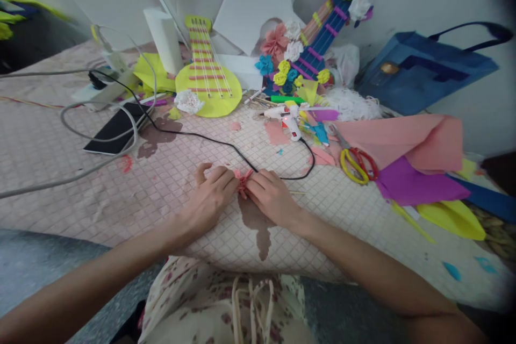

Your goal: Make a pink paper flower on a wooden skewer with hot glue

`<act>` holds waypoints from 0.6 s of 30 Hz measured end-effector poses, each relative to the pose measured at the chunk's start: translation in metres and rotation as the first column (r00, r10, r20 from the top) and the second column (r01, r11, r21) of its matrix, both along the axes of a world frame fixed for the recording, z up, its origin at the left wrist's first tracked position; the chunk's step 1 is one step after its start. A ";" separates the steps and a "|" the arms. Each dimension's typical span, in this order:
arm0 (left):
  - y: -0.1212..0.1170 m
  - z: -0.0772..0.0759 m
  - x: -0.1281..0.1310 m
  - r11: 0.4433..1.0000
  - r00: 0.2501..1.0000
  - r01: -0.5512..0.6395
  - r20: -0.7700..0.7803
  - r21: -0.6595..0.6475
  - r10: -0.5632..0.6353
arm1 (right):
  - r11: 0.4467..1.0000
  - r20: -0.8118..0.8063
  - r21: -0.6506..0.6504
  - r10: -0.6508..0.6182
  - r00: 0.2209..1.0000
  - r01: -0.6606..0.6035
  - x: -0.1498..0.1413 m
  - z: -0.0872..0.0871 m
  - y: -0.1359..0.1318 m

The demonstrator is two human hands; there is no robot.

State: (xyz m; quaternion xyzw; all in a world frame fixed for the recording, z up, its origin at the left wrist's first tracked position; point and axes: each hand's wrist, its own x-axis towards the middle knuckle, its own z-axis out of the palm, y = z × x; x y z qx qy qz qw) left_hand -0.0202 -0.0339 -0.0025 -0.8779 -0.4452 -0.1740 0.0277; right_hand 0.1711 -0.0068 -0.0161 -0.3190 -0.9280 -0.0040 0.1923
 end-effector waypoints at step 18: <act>-0.002 -0.001 -0.002 1.000 0.997 -0.015 0.077 -0.028 0.017 | 0.993 -0.057 -0.122 -0.014 0.998 0.007 -0.003 0.002 0.000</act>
